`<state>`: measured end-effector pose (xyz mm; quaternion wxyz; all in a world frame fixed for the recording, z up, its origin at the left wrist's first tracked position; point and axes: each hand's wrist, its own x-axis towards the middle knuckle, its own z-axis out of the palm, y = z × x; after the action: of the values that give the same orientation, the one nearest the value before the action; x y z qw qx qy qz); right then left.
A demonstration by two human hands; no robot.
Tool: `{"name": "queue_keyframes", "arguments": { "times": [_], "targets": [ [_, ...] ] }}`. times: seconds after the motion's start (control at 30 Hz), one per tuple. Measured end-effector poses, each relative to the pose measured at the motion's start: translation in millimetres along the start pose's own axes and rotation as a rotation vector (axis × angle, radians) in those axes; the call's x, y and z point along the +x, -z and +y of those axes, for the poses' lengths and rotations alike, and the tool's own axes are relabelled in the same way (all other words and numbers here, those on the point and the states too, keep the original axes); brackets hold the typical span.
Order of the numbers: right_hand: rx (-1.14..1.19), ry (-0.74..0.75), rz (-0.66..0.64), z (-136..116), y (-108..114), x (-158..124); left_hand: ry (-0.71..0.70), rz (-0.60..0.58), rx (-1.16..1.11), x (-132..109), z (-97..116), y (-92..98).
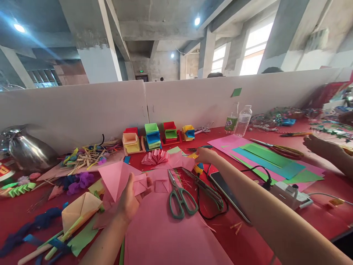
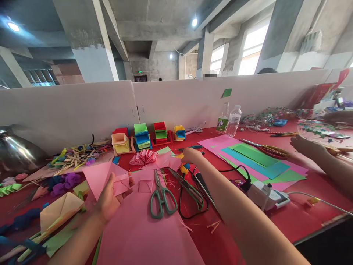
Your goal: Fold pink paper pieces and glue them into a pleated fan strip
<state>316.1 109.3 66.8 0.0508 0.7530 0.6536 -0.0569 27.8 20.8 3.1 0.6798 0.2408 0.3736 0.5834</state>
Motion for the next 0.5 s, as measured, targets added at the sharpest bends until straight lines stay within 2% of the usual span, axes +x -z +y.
{"name": "queue_keyframes", "arguments": {
  "times": [0.17, 0.33, 0.5],
  "targets": [
    [0.042, 0.014, -0.029, -7.6, -24.8, -3.6, -0.021, 0.003, 0.019, -2.0, 1.3, -4.0],
    [0.169, 0.064, -0.038, 0.4, -33.7, -2.5, -0.035, -0.003, 0.023, -3.9, 2.4, -4.7],
    [0.338, 0.128, 0.077, 9.4, -35.6, -0.3, -0.023, -0.024, 0.013, -3.8, 2.9, -3.8]
  ]
}}
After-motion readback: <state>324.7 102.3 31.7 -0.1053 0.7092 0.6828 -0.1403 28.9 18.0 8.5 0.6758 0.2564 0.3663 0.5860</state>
